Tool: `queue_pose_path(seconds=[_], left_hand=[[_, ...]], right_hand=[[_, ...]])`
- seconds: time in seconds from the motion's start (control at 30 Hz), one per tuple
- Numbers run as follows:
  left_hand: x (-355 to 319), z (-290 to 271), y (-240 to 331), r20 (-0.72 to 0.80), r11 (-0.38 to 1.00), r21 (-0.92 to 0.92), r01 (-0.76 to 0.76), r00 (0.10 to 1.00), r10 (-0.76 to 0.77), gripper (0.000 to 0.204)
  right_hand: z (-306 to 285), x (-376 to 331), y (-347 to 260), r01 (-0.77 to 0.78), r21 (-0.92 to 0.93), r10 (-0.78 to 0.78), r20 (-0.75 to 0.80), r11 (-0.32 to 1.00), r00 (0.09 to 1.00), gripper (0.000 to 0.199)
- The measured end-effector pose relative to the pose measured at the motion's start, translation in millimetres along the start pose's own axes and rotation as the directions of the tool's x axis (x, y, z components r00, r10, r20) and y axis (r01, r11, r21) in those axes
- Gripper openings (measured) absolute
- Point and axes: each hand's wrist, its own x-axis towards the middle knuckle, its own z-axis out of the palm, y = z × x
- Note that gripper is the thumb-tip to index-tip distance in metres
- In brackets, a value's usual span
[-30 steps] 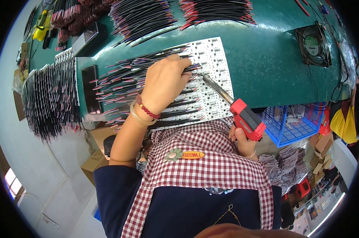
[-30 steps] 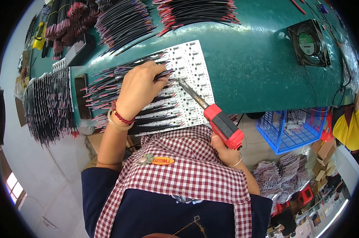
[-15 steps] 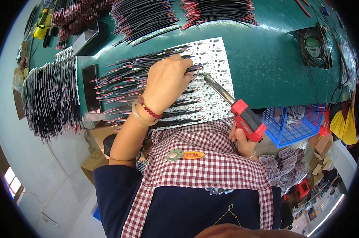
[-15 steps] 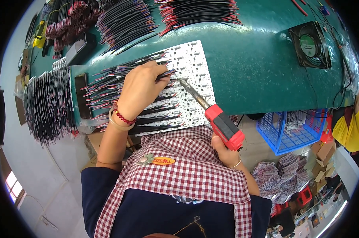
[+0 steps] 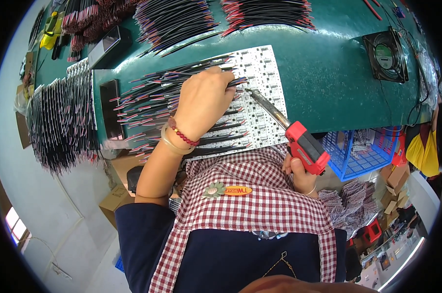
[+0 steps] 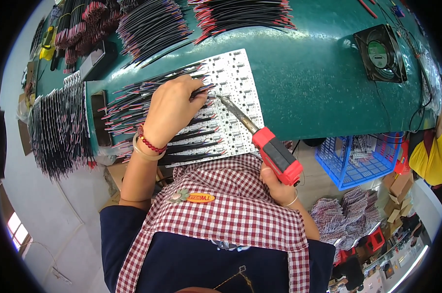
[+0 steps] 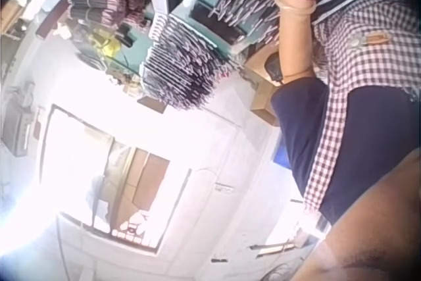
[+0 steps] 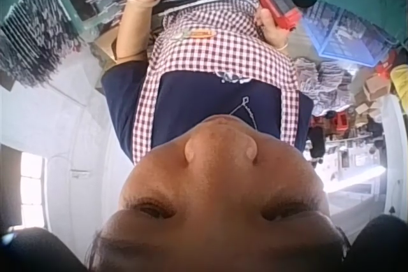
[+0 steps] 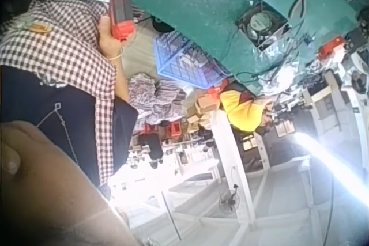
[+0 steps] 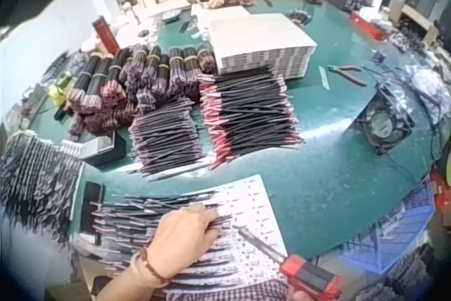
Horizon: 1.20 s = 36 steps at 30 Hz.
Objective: The person solders electrical wires from a wiring harness onto a printed circuit board assembly using a soldering iron, then places the completed assembly into a blue plastic crate.
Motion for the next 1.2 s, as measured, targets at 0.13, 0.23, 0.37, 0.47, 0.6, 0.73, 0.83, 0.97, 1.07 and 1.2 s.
queue_pose_path(seconds=[0.13,0.23,0.37,0.47,0.6,0.73,0.83,0.97,1.07,1.2], left_hand=[[0.3,0.3,0.3,0.007,1.0,0.016,-0.009,1.0,0.009,0.011],[-0.9,-0.7,0.1,0.032,1.0,-0.011,0.028,0.999,-0.027,0.015],[0.5,-0.3,0.7,0.039,1.0,-0.007,0.025,0.999,-0.024,0.015],[0.1,-0.4,0.4,0.052,0.999,-0.006,0.032,0.998,-0.032,0.015],[0.0,-0.7,0.1,0.056,0.999,0.001,0.032,0.998,-0.032,0.016],[-0.2,-1.1,0.8,0.065,0.999,0.014,0.037,0.997,-0.038,0.017],[-0.4,0.7,1.8,0.038,0.998,0.019,0.055,0.998,-0.055,0.016],[-3.2,0.3,4.1,0.023,1.0,-0.014,0.005,1.0,-0.005,0.015],[-4.8,1.9,5.2,0.018,1.0,-0.007,0.002,1.0,-0.002,0.015],[-5.6,3.9,7.4,0.017,1.0,0.02,-0.001,1.0,0.001,0.014]], right_hand=[[0.2,1.3,0.5,-0.011,-0.004,0.011,-0.001,1.0,1.0,0.023],[2.4,2.2,-2.5,-0.063,-0.042,0.063,-0.019,0.997,0.998,0.022],[-1.1,1.0,5.9,-0.035,-0.032,0.036,0.01,0.999,0.999,0.023],[0.0,0.7,3.0,0.014,-0.007,-0.014,-0.024,1.0,1.0,0.025],[-2.3,-0.3,4.2,0.019,0.011,-0.019,-0.045,1.0,0.999,0.029],[-3.3,-2.0,4.9,0.006,0.007,-0.006,-0.04,1.0,0.999,0.03],[-3.6,-1.8,4.1,0.023,0.004,-0.023,-0.026,1.0,0.999,0.03],[-6.7,-2.6,8.6,0.006,0.006,-0.006,-0.001,1.0,1.0,0.029],[-7.6,-4.3,16.1,0.033,0.001,-0.033,-0.004,0.999,0.999,0.047],[-4.8,-2.6,8.8,-0.034,0.015,0.034,-0.023,0.999,0.999,0.025]])
